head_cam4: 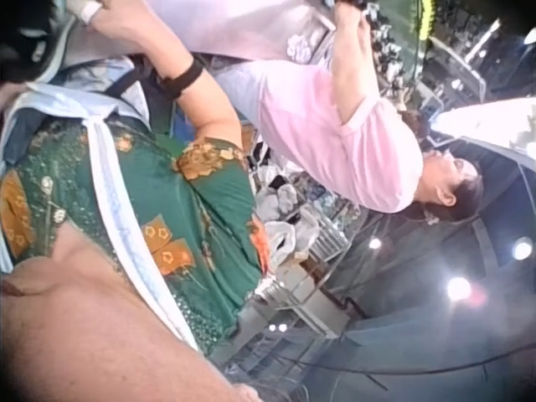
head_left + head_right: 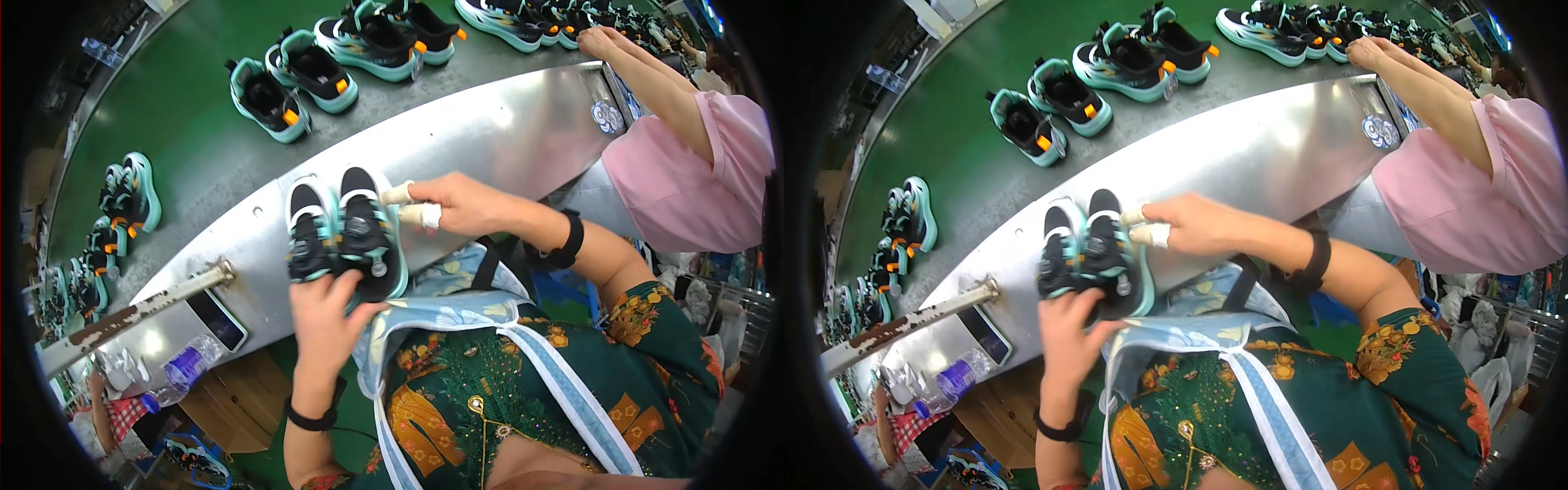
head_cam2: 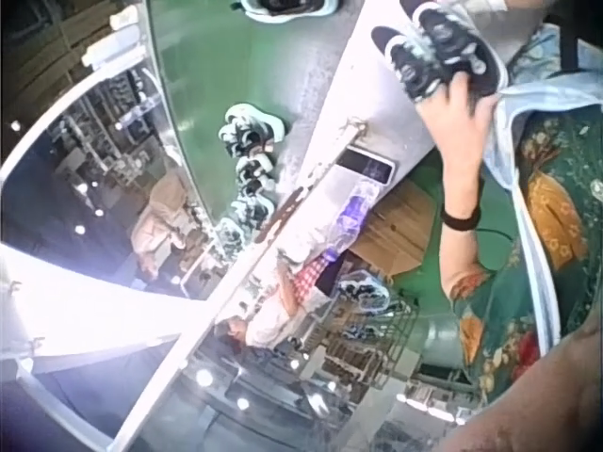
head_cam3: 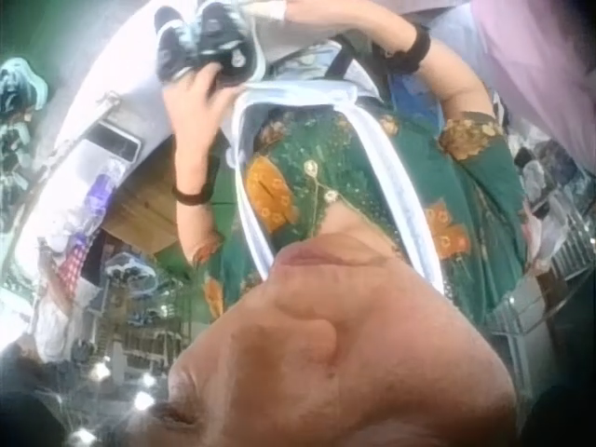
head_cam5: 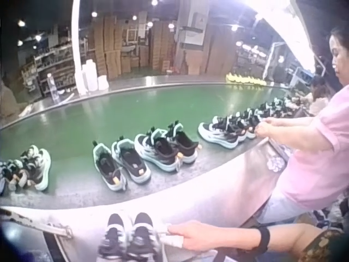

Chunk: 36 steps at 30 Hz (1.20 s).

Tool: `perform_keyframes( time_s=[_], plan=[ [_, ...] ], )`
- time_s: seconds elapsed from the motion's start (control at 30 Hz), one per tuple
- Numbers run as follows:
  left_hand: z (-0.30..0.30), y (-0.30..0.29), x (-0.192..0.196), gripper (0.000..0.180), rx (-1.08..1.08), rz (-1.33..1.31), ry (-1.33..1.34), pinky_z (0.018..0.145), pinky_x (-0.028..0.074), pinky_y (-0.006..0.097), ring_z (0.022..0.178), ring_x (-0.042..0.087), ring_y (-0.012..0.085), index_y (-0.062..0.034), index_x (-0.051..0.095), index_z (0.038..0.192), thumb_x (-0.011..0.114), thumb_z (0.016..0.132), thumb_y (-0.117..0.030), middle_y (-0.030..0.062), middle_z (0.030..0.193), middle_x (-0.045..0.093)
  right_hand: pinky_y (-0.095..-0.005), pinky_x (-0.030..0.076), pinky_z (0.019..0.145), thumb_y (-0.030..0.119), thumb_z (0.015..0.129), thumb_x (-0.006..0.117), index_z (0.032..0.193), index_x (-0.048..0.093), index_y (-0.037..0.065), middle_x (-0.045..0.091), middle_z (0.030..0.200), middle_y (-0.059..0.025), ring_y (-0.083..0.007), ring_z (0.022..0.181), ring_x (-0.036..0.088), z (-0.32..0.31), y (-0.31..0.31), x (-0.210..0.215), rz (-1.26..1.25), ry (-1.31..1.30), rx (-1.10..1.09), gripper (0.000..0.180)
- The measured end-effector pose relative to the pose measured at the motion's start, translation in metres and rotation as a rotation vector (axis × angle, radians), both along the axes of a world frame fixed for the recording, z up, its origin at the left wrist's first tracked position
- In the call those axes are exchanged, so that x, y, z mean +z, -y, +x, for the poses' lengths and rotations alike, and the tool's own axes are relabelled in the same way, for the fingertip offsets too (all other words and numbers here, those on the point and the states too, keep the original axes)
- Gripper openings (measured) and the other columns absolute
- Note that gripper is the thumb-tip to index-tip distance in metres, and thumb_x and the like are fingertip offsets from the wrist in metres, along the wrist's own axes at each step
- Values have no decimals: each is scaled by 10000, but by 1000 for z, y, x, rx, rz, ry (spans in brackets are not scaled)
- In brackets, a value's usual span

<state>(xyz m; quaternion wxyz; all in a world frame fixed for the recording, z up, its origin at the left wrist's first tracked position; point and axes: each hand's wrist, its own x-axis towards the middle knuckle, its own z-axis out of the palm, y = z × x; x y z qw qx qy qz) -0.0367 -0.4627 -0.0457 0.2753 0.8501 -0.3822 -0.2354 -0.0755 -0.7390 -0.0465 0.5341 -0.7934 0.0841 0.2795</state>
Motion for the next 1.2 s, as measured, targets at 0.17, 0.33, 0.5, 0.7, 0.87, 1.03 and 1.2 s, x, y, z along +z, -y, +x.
perform_keyframes(
  time_s=[0.17,0.33,0.5,0.7,0.87,1.03,1.2],
  plan=[
    [76,-65,-29,197,914,-659,-304,689,473,288,765,581,157,-9,656,1065,575,931,-128,86,916,634,-406,471,690,318,854,691,1282,535,156,610,832,-154,-332,788,607,101,28,-11,-492,535,-6,484],
    [223,-39,-69,264,746,-116,48,726,480,300,782,596,194,-28,672,1053,614,917,-247,104,933,646,-455,489,727,383,822,686,1139,593,145,636,871,-147,-353,861,624,169,32,-98,-833,540,52,407],
    [247,-2,-107,247,695,154,1062,909,400,492,1115,515,312,-109,679,1030,671,822,-242,131,1125,601,-445,497,705,365,800,707,1006,657,88,659,816,-154,-349,805,641,160,124,-93,-1011,534,-92,349],
    [177,75,-103,464,225,-275,504,952,413,414,1118,537,318,-31,580,1160,746,765,-211,139,1069,627,-366,450,579,377,796,739,862,642,7,594,669,-154,-236,589,574,105,98,-16,-654,337,-142,389],
    [140,68,-65,292,201,-351,313,842,455,417,992,528,380,-18,577,1019,615,732,18,184,978,574,-441,502,616,382,798,715,915,655,114,645,727,-156,-370,683,633,16,23,12,-599,281,61,299],
    [32,7,-19,342,-57,-87,161,931,411,450,1089,519,367,3,573,1066,535,732,64,183,1073,564,-456,501,667,269,837,668,1044,603,68,647,817,-204,-403,764,631,-58,-26,13,-276,89,215,296],
    [-10,16,49,465,158,-134,346,1018,340,447,1186,477,327,5,567,1206,575,741,13,162,1227,546,-419,501,764,153,882,599,1298,527,87,648,1029,-236,-382,911,647,-49,2,60,124,170,228,428]
  ],
)
